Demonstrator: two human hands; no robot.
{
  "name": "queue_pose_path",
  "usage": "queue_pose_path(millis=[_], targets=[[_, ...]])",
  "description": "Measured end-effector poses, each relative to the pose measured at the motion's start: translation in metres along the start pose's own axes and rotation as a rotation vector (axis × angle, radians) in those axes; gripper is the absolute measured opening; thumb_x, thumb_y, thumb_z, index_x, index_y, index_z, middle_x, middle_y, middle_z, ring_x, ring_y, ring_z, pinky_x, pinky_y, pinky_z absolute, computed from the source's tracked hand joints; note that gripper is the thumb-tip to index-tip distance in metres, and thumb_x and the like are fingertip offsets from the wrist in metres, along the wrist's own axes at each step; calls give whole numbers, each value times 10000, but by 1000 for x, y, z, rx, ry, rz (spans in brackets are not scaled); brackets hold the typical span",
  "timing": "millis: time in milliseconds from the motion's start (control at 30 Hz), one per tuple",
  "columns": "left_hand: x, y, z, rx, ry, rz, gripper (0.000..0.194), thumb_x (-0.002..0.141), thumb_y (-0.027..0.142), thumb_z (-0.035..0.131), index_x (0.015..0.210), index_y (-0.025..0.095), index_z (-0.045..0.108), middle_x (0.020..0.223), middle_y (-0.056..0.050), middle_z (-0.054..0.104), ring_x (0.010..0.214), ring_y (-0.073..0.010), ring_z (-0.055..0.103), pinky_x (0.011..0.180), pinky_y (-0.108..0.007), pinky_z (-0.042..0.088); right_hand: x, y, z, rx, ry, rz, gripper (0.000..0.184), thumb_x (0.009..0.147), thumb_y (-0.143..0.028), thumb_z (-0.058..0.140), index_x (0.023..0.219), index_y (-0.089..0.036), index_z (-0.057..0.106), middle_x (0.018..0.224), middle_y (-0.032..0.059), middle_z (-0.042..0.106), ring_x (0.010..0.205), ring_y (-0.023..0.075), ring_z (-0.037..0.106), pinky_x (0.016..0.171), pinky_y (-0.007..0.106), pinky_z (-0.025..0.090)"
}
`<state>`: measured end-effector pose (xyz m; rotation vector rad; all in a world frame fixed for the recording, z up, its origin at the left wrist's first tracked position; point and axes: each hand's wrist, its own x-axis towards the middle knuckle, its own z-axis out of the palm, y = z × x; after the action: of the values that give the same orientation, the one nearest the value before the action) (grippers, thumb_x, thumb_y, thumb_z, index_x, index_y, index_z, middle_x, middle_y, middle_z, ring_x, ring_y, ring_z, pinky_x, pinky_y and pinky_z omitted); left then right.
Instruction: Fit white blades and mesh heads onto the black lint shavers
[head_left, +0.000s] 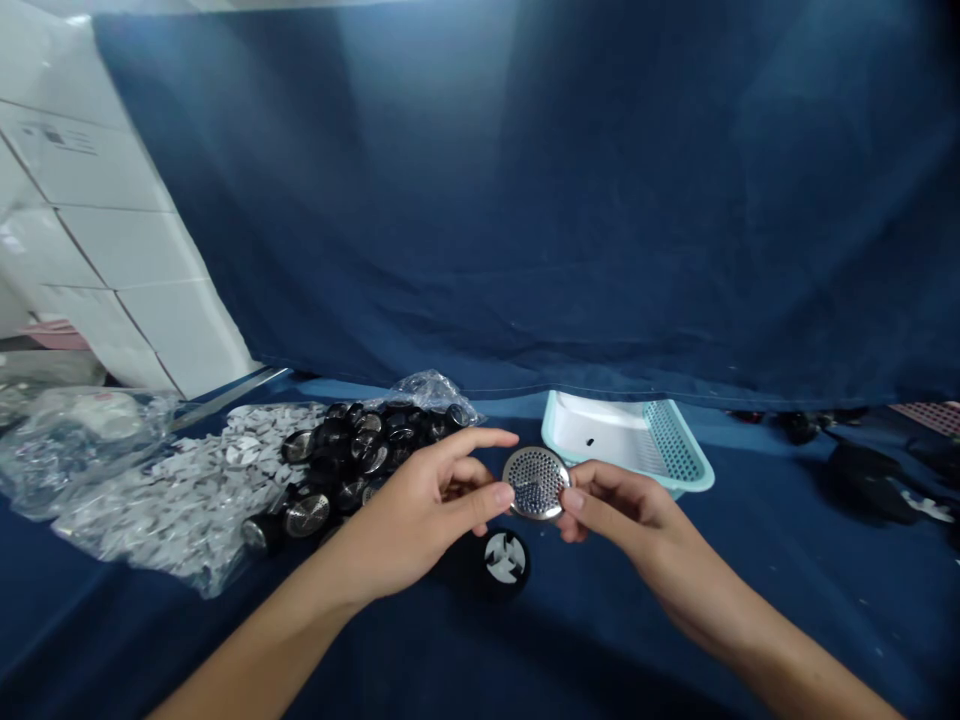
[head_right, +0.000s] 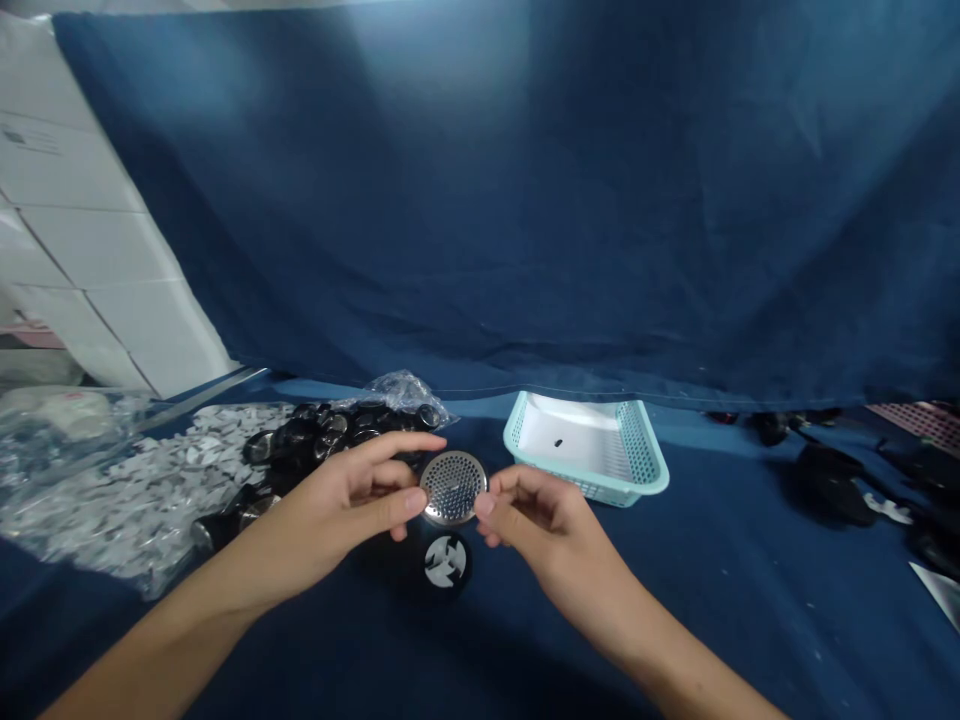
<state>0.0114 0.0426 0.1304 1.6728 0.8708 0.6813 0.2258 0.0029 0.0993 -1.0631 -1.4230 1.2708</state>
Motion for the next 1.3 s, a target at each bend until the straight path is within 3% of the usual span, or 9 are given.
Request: queue_pose_path(millis=[167, 367, 500, 600, 667, 767, 900, 1067, 1300], targets=[[-1, 1, -1, 159, -74, 15, 588, 795, 329, 700, 1324, 252, 454, 845, 11, 657, 832, -182, 611, 766, -308, 446, 7, 8, 1, 29, -28, 42, 280, 871, -434, 617, 751, -180, 621, 695, -1, 589, 698, 136, 517, 707, 295, 396], [-2, -4, 7, 470, 49, 111, 512, 761, 311, 716, 1237, 271, 531, 792, 21, 635, 710, -172, 590, 655, -277, 408, 8, 13, 6, 55, -58, 78, 259, 846, -422, 651, 768, -175, 629, 695, -3, 599, 691, 132, 535, 702, 293, 415], [0, -5, 4, 599, 51, 83, 468, 769, 362, 697, 1198, 263, 540, 718, 37, 601, 653, -156, 566, 586, -250, 362, 13, 22, 3, -21, -54, 18, 305, 858, -459, 625, 753, -173, 639, 694, 2, 597, 694, 139, 551, 701, 300, 440], [2, -7, -1, 756, 2, 24, 481, 727, 410, 724, 1164, 282, 570, 646, 55, 559, 616, -150, 541, 570, -241, 336, 20, 34, -4, -157, -60, -43, 332, 867, -474, 607, 1029, -187, 649, 830, 32, 655, 806, 175, 596, 780, 345, 459], [4, -11, -2, 839, -72, 1, 499, 683, 417, 756, 1138, 285, 599, 646, 50, 563, 632, -158, 545, 581, -241, 331, 24, 45, -8, -222, -109, -52, 526, 854, -458, 631, 1304, -221, 499, 1032, 64, 660, 944, 204, 601, 849, 384, 461], [11, -20, -2, 869, -173, -8, 513, 642, 408, 787, 1114, 287, 630, 658, 38, 583, 658, -171, 557, 592, -245, 331, 27, 57, -10, -281, -279, -73, 837, 773, -423, 732, 1461, -271, 280, 1271, 86, 567, 1121, 230, 550, 962, 427, 433], [19, -31, -4, 853, -241, 2, 469, 640, 393, 789, 1079, 291, 656, 660, 38, 596, 665, -175, 561, 599, -255, 328, 25, 64, -10, -378, -380, -87, 1053, 655, -406, 829, 1494, -320, 197, 1372, 75, 493, 1213, 257, 498, 1058, 469, 364], [24, -38, -7, 840, -328, -17, 510, 621, 387, 803, 1103, 307, 658, 666, 43, 600, 664, -168, 561, 601, -253, 331, 25, 67, -9, -457, -376, -87, 1052, 647, -372, 835, 1489, -349, 204, 1361, 55, 503, 1181, 243, 522, 1051, 457, 390], [27, -44, -7, 863, -343, -26, 550, 588, 403, 818, 1103, 305, 651, 658, 44, 599, 645, -176, 567, 596, -263, 345, 23, 73, -7, -535, -341, -145, 961, 685, -338, 800, 1478, -320, 257, 1393, 67, 485, 1221, 256, 498, 1065, 466, 388]])
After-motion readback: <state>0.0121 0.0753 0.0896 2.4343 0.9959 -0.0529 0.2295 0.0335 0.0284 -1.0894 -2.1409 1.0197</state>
